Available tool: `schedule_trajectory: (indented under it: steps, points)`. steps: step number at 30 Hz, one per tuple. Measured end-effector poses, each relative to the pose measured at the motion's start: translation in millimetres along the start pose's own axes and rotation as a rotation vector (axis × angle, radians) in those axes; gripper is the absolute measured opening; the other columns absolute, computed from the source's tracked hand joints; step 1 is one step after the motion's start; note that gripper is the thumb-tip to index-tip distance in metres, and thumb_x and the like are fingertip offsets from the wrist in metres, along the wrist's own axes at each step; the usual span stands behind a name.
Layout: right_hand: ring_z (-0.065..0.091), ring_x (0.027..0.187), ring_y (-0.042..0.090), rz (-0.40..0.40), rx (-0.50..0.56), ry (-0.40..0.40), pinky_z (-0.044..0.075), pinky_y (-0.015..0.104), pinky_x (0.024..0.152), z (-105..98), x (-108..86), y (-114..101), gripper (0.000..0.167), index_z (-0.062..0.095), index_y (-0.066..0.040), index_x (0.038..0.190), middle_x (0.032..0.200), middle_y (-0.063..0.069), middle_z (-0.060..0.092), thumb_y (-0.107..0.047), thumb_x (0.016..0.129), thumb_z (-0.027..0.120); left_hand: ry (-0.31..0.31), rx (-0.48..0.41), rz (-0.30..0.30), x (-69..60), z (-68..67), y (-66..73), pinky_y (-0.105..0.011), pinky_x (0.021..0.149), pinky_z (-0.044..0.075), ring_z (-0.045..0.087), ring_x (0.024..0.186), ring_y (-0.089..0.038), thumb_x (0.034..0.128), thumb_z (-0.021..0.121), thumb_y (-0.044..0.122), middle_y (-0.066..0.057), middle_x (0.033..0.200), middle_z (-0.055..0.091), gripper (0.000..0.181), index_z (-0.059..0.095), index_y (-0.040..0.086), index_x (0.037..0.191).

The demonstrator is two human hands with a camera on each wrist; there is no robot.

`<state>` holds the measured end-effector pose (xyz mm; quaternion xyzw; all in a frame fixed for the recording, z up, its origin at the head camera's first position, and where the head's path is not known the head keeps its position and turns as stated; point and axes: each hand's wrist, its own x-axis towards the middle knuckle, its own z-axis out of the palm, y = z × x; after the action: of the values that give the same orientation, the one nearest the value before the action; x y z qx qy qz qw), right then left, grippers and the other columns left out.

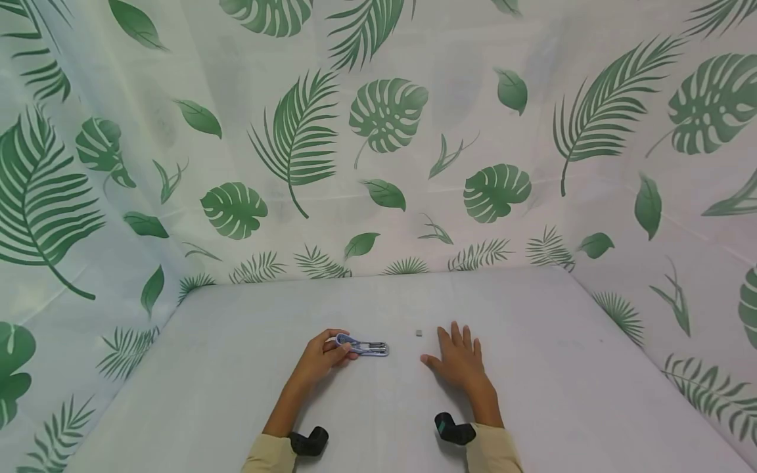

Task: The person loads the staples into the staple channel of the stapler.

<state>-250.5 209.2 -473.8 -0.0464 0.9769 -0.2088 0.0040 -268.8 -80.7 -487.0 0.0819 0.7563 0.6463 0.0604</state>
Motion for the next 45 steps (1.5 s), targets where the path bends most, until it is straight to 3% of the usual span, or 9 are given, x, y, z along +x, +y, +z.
schedule_trajectory:
  steps: [10,15,19,25,29,41,45]
  points:
    - [0.006,0.143,0.057,0.012,0.056,0.048,0.005,0.069,0.112,8,13.3,3,0.081,0.038,0.004,0.145,0.155,0.036,0.016,-0.045,0.087,0.068,0.003,0.065,0.041,-1.5,0.1,1.6,-0.020,0.073,0.051,0.070,0.087,-0.016,0.0926,0.067,0.014,-0.017,0.102,0.072,0.038,0.056,-0.004,0.124]
    - [0.007,0.143,0.058,0.011,0.069,0.059,0.006,0.070,0.112,11,17.5,4,0.077,0.042,0.000,0.143,0.155,0.036,0.018,-0.044,0.086,0.069,0.029,0.138,0.041,-2.2,0.1,-0.4,-0.020,0.072,0.048,0.067,0.084,-0.010,0.0914,0.069,0.018,-0.014,0.098,0.074,0.037,0.059,-0.002,0.121]
    - [0.007,0.144,0.056,0.030,0.095,0.087,0.007,0.070,0.112,15,22.3,5,0.066,0.048,-0.005,0.141,0.155,0.034,0.020,-0.039,0.088,0.069,0.038,0.137,0.035,-3.2,1.5,-1.2,-0.020,0.072,0.048,0.066,0.083,-0.010,0.0913,0.069,0.017,-0.014,0.097,0.074,0.035,0.060,-0.002,0.119]
    - [0.013,0.146,0.050,0.108,0.196,0.207,0.008,0.066,0.112,20,28.5,2,0.041,0.063,-0.010,0.123,0.154,0.027,0.031,-0.028,0.088,0.071,0.038,0.149,0.061,-5.6,5.0,0.8,-0.020,0.070,0.048,0.067,0.082,-0.011,0.0915,0.068,0.016,-0.015,0.097,0.074,0.033,0.061,-0.002,0.118]
    - [0.018,0.146,0.047,0.104,0.224,0.255,0.009,0.066,0.112,23,32.1,-1,0.030,0.069,-0.011,0.114,0.151,0.024,0.039,-0.025,0.087,0.072,0.049,0.171,0.065,-5.9,4.7,2.2,-0.020,0.071,0.049,0.069,0.083,-0.013,0.0910,0.069,0.017,-0.015,0.099,0.073,0.032,0.062,-0.002,0.117]
    - [0.027,0.144,0.042,0.143,0.213,0.326,0.015,0.065,0.110,29,42.7,-6,0.018,0.074,-0.013,0.102,0.146,0.019,0.048,-0.023,0.087,0.071,0.064,0.232,0.078,-4.1,4.3,1.1,-0.025,0.074,0.051,0.067,0.083,-0.013,0.0902,0.071,0.020,-0.013,0.102,0.073,0.032,0.065,0.001,0.115]
    - [0.037,0.139,0.038,0.158,0.222,0.361,0.019,0.064,0.107,31,43.1,-6,0.017,0.074,-0.011,0.101,0.141,0.017,0.054,-0.021,0.088,0.069,0.071,0.244,0.066,-4.0,5.7,0.3,-0.025,0.073,0.050,0.064,0.081,-0.011,0.0897,0.071,0.021,-0.012,0.103,0.073,0.032,0.065,0.003,0.115]
